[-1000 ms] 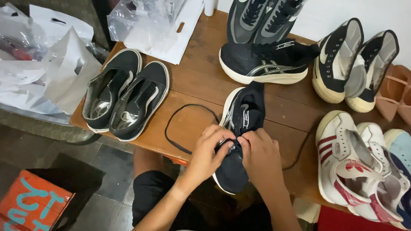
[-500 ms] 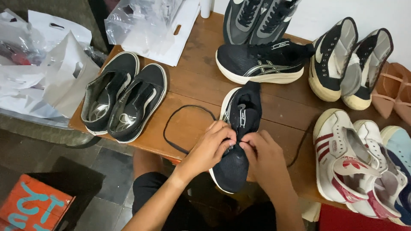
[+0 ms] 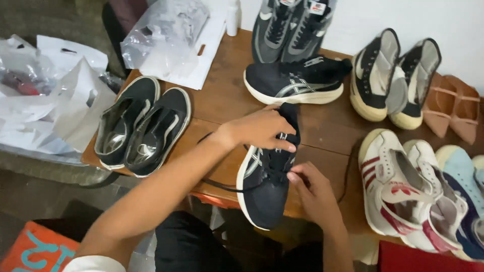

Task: The person laces a black sneaker by hand, threading the laces through the eyelets and pulling them tight. They work on the shoe placed on a wooden table surrounded by other footwear.

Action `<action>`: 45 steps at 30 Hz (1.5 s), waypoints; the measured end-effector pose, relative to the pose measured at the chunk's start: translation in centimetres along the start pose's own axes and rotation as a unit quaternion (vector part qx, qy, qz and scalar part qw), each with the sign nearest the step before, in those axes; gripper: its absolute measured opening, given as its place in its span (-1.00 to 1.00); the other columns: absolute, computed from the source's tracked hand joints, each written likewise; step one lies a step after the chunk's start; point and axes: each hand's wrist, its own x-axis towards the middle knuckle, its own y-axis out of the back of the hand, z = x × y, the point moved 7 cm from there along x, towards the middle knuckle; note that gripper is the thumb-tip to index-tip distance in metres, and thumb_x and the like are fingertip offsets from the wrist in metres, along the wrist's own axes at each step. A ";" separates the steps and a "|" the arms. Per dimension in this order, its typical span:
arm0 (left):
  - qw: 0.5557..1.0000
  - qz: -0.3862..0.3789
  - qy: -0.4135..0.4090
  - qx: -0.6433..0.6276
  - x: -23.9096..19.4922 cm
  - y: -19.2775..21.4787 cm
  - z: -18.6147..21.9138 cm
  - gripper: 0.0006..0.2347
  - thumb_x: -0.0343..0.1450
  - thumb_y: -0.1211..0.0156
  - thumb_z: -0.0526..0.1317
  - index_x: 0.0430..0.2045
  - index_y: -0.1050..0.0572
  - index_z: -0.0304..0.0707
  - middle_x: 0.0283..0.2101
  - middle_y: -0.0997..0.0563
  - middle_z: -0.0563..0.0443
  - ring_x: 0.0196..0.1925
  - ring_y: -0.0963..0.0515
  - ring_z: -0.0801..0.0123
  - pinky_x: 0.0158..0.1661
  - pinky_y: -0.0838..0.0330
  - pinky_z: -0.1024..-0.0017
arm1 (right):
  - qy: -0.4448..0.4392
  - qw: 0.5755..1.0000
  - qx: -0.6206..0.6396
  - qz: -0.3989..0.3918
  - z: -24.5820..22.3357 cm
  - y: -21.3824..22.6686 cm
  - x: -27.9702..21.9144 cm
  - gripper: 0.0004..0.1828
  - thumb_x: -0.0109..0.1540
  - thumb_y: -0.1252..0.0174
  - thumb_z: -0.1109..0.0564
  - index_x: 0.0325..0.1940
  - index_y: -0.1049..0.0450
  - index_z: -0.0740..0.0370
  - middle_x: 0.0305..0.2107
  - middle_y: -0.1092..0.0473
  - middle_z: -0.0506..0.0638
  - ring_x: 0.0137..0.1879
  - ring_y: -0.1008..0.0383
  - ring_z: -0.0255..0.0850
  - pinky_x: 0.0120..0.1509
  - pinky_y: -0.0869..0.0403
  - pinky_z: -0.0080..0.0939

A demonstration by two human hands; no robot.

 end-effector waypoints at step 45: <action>0.986 0.020 0.063 -0.151 0.8 -0.9 0.5 -0.80 0.47 -0.11 0.03 -0.39 -0.50 -0.01 -0.60 -0.48 0.13 -0.55 -0.42 0.34 -0.38 -0.24 0.34 | 0.164 0.931 -0.272 0.178 -4.2 -3.4 -2.4 -0.96 0.34 -0.16 0.11 -0.14 -0.45 0.05 -0.08 -0.25 -0.01 0.06 -0.28 -0.02 0.12 -0.30 -0.01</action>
